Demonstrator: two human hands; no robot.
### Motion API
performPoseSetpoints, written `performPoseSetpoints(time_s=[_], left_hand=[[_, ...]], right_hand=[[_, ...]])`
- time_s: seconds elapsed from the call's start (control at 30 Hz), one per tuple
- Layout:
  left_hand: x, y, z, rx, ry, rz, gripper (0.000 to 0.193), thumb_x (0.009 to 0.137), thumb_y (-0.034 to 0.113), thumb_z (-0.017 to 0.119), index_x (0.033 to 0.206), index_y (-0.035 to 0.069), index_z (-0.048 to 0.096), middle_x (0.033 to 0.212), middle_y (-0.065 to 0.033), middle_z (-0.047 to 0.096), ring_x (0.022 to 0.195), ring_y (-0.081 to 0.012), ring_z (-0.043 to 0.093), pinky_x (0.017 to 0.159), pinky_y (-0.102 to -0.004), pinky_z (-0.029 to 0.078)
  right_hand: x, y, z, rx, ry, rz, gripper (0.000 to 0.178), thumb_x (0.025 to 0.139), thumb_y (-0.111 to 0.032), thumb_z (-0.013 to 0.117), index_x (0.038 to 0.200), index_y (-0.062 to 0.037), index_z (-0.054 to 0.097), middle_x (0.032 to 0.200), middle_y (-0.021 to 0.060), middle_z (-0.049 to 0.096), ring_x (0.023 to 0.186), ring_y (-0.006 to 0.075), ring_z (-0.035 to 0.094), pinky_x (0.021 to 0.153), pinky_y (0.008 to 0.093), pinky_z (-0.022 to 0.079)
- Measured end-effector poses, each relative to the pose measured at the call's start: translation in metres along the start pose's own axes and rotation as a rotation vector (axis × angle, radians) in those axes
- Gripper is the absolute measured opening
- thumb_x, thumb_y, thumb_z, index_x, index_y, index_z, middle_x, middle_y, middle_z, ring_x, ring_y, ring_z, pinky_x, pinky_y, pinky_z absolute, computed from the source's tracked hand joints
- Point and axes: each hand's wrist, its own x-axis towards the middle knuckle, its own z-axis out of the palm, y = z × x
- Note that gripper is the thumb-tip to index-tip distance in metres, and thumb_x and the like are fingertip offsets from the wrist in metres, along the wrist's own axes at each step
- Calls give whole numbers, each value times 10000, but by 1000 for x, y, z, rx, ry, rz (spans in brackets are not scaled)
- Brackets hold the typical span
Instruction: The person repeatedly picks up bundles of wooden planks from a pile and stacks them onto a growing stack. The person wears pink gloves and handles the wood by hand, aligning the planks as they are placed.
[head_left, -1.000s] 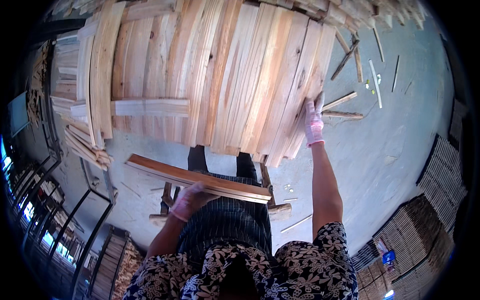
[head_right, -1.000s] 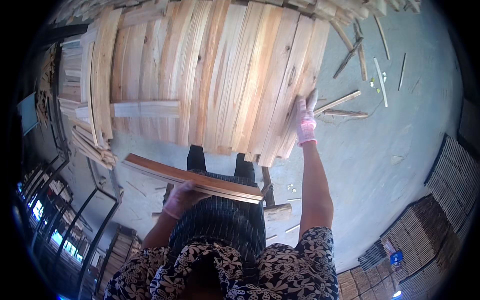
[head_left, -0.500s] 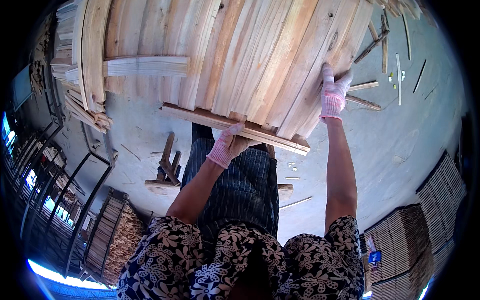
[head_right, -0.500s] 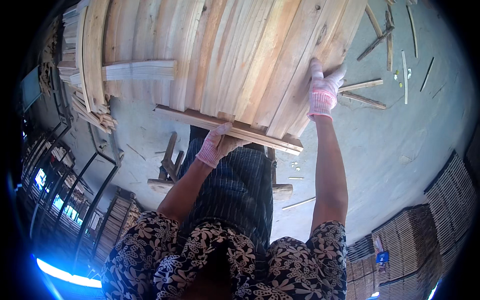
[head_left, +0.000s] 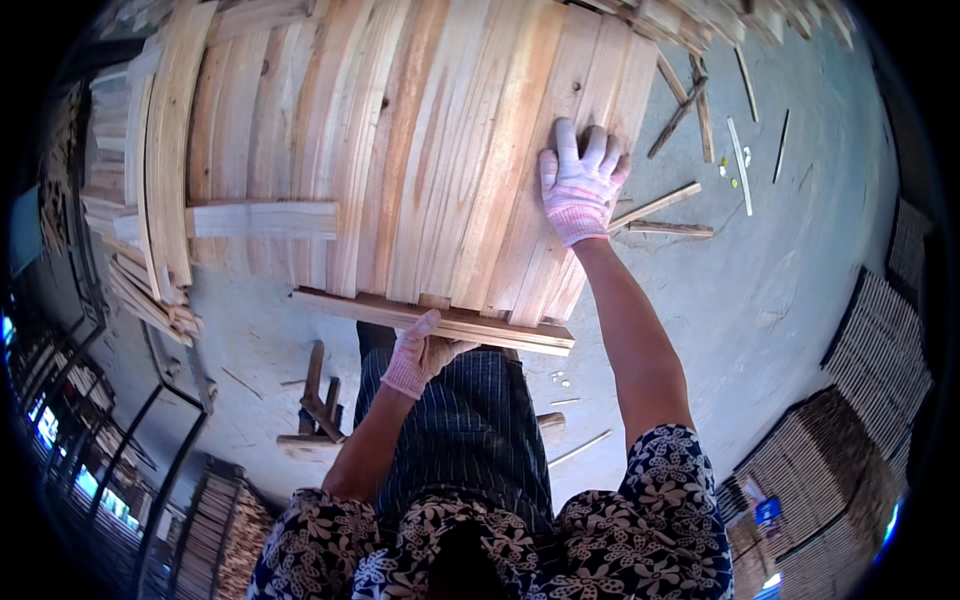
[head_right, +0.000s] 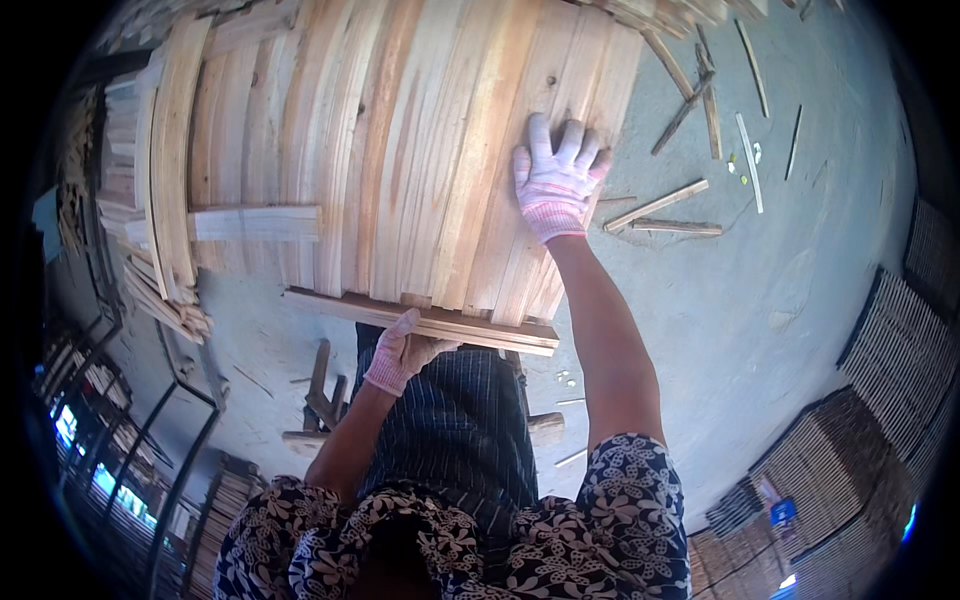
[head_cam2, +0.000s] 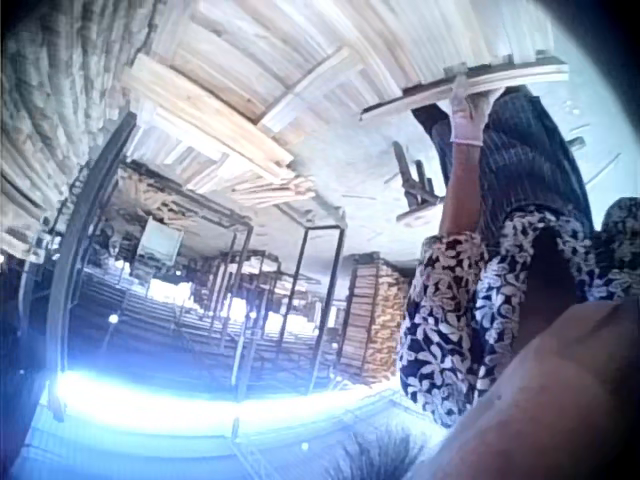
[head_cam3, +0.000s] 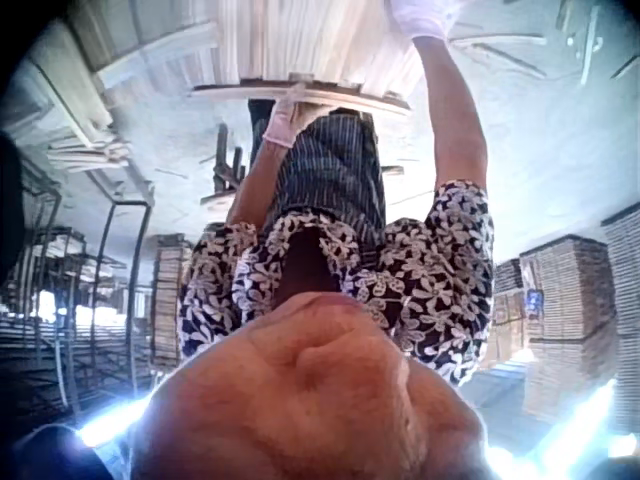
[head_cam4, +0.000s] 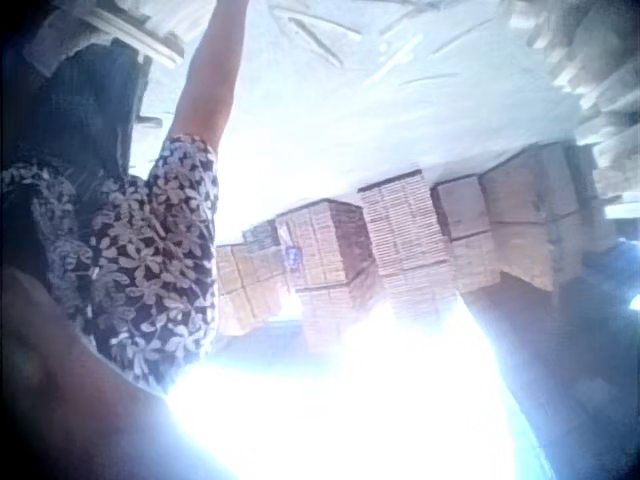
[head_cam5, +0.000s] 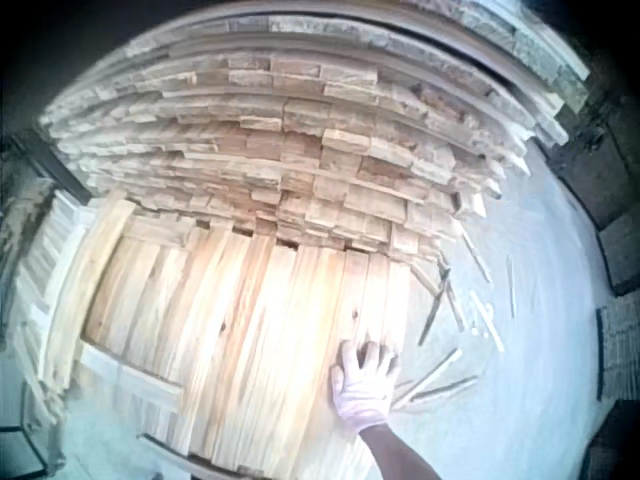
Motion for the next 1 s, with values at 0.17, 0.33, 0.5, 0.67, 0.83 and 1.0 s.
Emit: performPoseSetpoints(time_s=[0.17, 0.33, 0.5, 0.67, 0.83, 1.0], left_hand=[[-28, -6, 12, 126, 173, 8, 553, 863, 185, 807, 1262, -31, 491, 1261, -244, 587, 1204, -428, 600, 961, -653, 554], [-93, -13, 43, 716, 24, -49, 471, 800, 218, 850, 1162, 46, 601, 1208, -148, 649, 1151, -321, 642, 975, -493, 570], [-98, -28, 61, 1803, -77, 8, 325, 816, 86, 788, 1129, 91, 700, 1121, -107, 708, 1109, -257, 678, 946, -358, 551], [-59, -106, 149, 958, 40, -233, 663, 945, 111, 683, 1528, 162, 372, 1424, -86, 523, 1294, -217, 535, 1053, -424, 478], [-66, -86, 106, 1216, 209, -174, 586, 961, 161, 686, 1474, 148, 404, 1335, -83, 512, 1210, -224, 548, 991, -440, 517], [-94, -51, 103, 1036, 342, -86, 538, 958, 168, 694, 1430, 104, 444, 1295, -77, 541, 1169, -207, 580, 961, -388, 534]], right_hand=[[-19, 0, -24, 213, -99, -25, 513, 954, -407, 553, 1413, -188, 480, 1361, 188, 457, 1296, 400, 415, 1092, 609, 274], [-146, -46, -118, 1103, -707, -371, 717, 936, -482, 641, 1519, -132, 412, 1358, 230, 504, 1209, 417, 560, 1017, 491, 478], [-240, -28, -155, 1344, -861, -76, 821, 831, -407, 748, 1533, -169, 392, 1422, 245, 460, 1249, 477, 542, 1036, 477, 487], [-270, 35, -144, 1475, -418, 336, 896, 782, -153, 774, 1572, -140, 350, 1395, 243, 496, 1204, 442, 566, 1046, 446, 482], [-204, 134, -87, 1584, -151, 989, 802, 864, -57, 722, 1572, -76, 344, 1247, 85, 611, 984, 153, 594, 835, 282, 523], [-75, 133, -19, 1258, -176, 856, 775, 900, -170, 728, 1565, -80, 341, 1158, 89, 627, 936, 188, 598, 802, 324, 525]])
